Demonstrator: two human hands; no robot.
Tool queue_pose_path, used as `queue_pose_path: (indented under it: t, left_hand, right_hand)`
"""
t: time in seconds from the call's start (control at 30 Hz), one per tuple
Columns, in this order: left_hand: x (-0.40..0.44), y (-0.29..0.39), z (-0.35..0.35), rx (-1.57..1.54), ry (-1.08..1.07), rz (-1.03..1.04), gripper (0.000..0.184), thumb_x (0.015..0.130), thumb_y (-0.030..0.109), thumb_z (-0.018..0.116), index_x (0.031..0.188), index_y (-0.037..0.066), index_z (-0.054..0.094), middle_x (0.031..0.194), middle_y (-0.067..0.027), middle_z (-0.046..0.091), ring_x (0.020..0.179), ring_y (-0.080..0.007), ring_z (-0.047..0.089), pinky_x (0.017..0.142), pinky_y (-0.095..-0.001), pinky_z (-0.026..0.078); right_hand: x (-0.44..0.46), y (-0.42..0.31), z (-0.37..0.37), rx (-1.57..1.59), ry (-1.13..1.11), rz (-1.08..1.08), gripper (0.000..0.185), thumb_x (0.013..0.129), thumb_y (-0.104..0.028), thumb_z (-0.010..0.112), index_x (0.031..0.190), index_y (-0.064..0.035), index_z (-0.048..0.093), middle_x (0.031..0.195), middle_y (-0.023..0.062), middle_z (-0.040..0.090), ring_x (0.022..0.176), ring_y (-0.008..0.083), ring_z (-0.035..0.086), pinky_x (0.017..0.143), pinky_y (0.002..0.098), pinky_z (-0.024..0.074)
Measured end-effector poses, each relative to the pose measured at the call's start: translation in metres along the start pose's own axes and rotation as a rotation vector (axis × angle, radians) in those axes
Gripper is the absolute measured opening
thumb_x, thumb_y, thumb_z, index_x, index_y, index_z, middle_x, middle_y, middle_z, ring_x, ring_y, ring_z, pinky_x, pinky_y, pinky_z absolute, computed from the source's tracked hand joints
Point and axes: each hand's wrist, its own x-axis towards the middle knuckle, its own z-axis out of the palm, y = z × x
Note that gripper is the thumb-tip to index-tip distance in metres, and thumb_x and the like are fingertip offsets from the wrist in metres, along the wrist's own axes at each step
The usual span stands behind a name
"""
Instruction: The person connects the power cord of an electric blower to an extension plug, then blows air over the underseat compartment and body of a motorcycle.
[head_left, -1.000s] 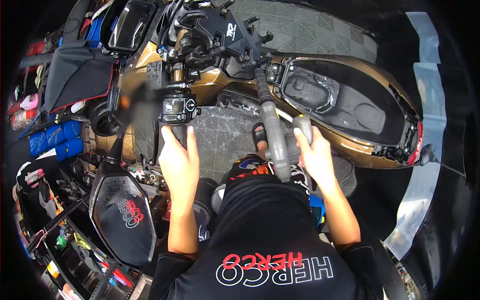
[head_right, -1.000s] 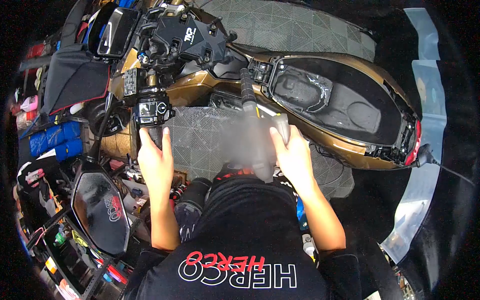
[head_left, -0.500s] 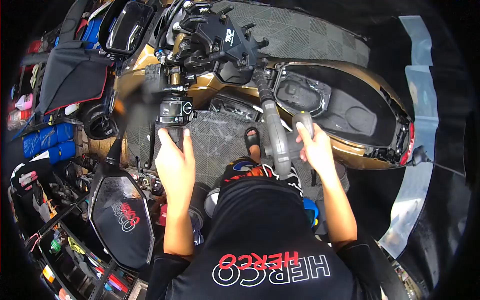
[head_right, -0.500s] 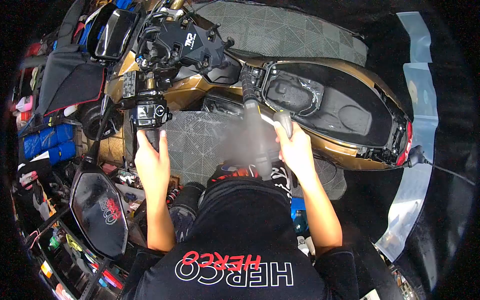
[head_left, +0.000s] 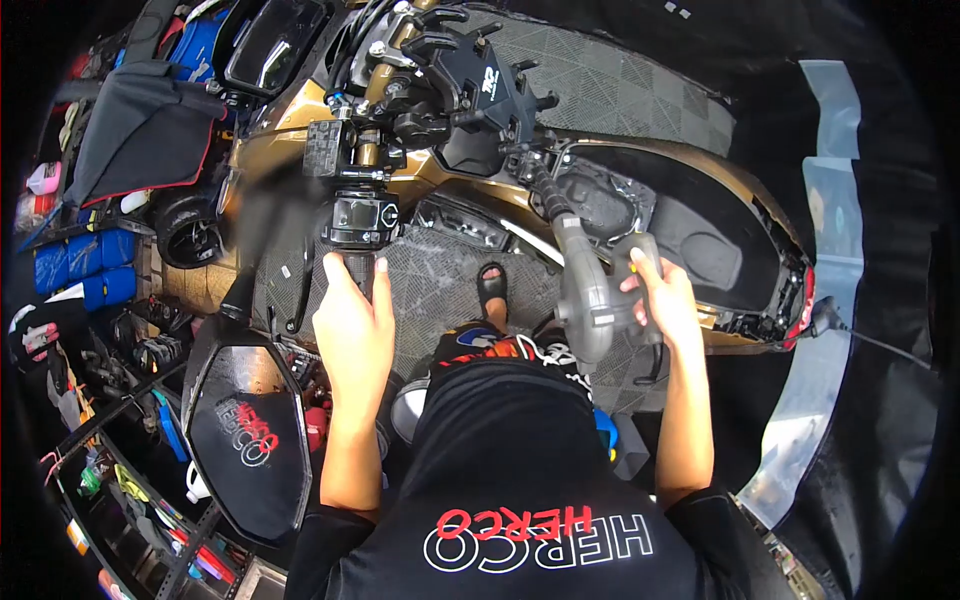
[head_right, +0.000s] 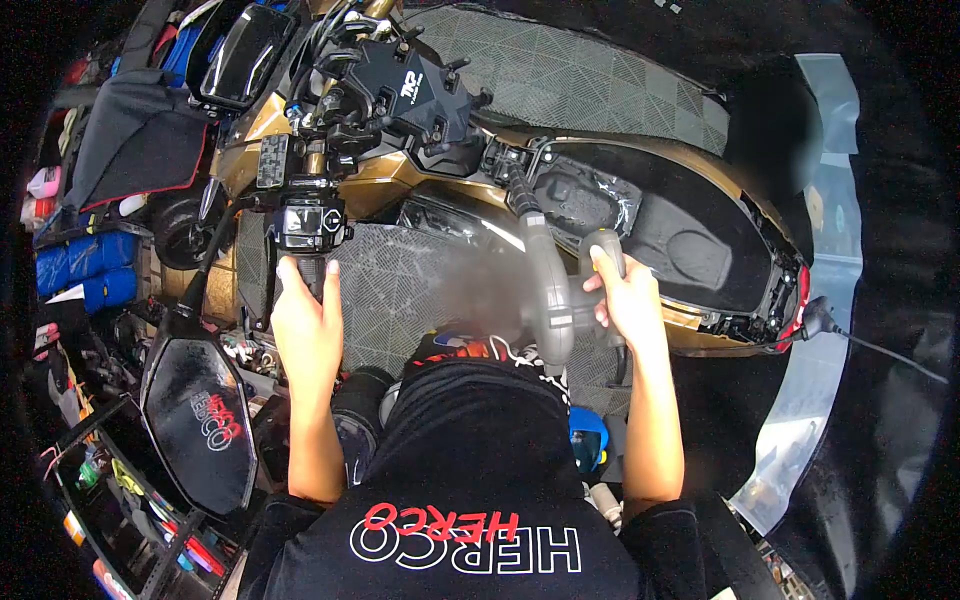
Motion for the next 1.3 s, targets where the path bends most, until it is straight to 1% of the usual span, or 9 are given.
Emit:
queue_pose_path:
  t: [0.1, 0.17, 0.5, 0.57, 0.83, 0.93, 1.13, 1.23, 1.3]
  left_hand:
    - [0.001, 0.005, -0.004, 0.010, -0.025, -0.020, 0.034, 0.099, 0.024, 0.062, 0.115, -0.003, 0.048, 0.076, -0.0258, 0.066, 0.070, -0.0447, 0.066, 0.058, -0.0490, 0.049]
    - [0.002, 0.011, -0.008, 0.025, -0.076, -0.126, 0.035, 0.098, 0.026, 0.062, 0.114, -0.003, 0.049, 0.084, -0.0294, 0.066, 0.079, -0.0478, 0.065, 0.066, -0.0509, 0.048]
    - [0.003, 0.008, -0.007, -0.013, -0.091, -0.124, 0.035, 0.099, 0.026, 0.062, 0.114, -0.003, 0.050, 0.081, -0.0302, 0.064, 0.076, -0.0486, 0.064, 0.065, -0.0515, 0.047]
    - [0.003, 0.005, -0.006, 0.004, -0.035, -0.020, 0.032, 0.098, 0.021, 0.062, 0.113, -0.004, 0.049, 0.078, -0.0271, 0.066, 0.071, -0.0448, 0.067, 0.058, -0.0486, 0.050]
    - [0.002, 0.007, -0.006, -0.010, -0.044, -0.040, 0.031, 0.098, 0.019, 0.063, 0.113, -0.003, 0.049, 0.077, -0.0272, 0.065, 0.070, -0.0448, 0.066, 0.058, -0.0489, 0.049]
    - [0.002, 0.007, -0.007, -0.010, -0.052, -0.049, 0.031, 0.098, 0.019, 0.063, 0.113, -0.003, 0.049, 0.077, -0.0269, 0.065, 0.069, -0.0447, 0.066, 0.057, -0.0495, 0.049]
    - [0.001, 0.005, -0.007, -0.016, -0.031, -0.021, 0.031, 0.098, 0.020, 0.063, 0.113, -0.003, 0.049, 0.077, -0.0269, 0.065, 0.069, -0.0448, 0.066, 0.057, -0.0500, 0.049]
    - [0.001, 0.003, -0.005, -0.030, -0.021, -0.024, 0.030, 0.098, 0.020, 0.063, 0.112, -0.003, 0.049, 0.081, -0.0273, 0.066, 0.072, -0.0459, 0.066, 0.059, -0.0504, 0.050]
    - [0.000, 0.002, -0.005, -0.043, -0.019, -0.023, 0.030, 0.098, 0.020, 0.062, 0.112, -0.003, 0.049, 0.082, -0.0279, 0.067, 0.074, -0.0463, 0.066, 0.060, -0.0506, 0.050]
  right_hand:
    - [-0.002, -0.002, -0.005, -0.091, -0.006, -0.010, 0.048, 0.098, -0.045, 0.061, 0.105, 0.0024, 0.059, 0.077, 0.0101, 0.066, 0.040, 0.0107, 0.050, 0.037, 0.0258, 0.0378]
    - [-0.005, -0.005, -0.002, -0.141, 0.040, -0.031, 0.043, 0.098, -0.038, 0.063, 0.103, 0.0046, 0.064, 0.071, 0.0075, 0.065, 0.039, 0.0107, 0.052, 0.037, 0.0275, 0.0403]
    - [-0.002, -0.002, 0.004, -0.165, -0.007, 0.027, 0.044, 0.098, -0.040, 0.061, 0.100, 0.0037, 0.064, 0.070, 0.0076, 0.065, 0.039, 0.0114, 0.052, 0.038, 0.0276, 0.0425]
    - [-0.002, -0.006, 0.006, -0.170, 0.005, 0.020, 0.044, 0.098, -0.041, 0.061, 0.101, 0.0035, 0.063, 0.071, 0.0075, 0.065, 0.040, 0.0113, 0.052, 0.038, 0.0275, 0.0425]
    - [0.008, -0.020, 0.006, -0.192, 0.056, -0.011, 0.046, 0.098, -0.043, 0.061, 0.104, 0.0027, 0.064, 0.071, 0.0066, 0.066, 0.041, 0.0105, 0.053, 0.038, 0.0264, 0.0423]
    - [0.011, -0.021, 0.004, -0.203, 0.067, -0.013, 0.046, 0.099, -0.043, 0.059, 0.106, 0.0032, 0.061, 0.075, 0.0093, 0.067, 0.041, 0.0110, 0.051, 0.040, 0.0270, 0.0411]
    - [0.020, -0.018, -0.013, -0.160, 0.123, -0.022, 0.047, 0.098, -0.042, 0.061, 0.107, 0.0035, 0.064, 0.073, 0.0077, 0.068, 0.042, 0.0106, 0.054, 0.040, 0.0271, 0.0441]
    - [0.019, -0.022, -0.019, -0.187, 0.188, -0.026, 0.048, 0.098, -0.044, 0.059, 0.107, 0.0036, 0.062, 0.075, 0.0093, 0.069, 0.042, 0.0115, 0.052, 0.041, 0.0272, 0.0426]
    - [0.022, -0.020, -0.024, -0.159, 0.264, -0.042, 0.047, 0.098, -0.041, 0.060, 0.106, 0.0046, 0.064, 0.072, 0.0088, 0.068, 0.041, 0.0116, 0.054, 0.039, 0.0275, 0.0435]
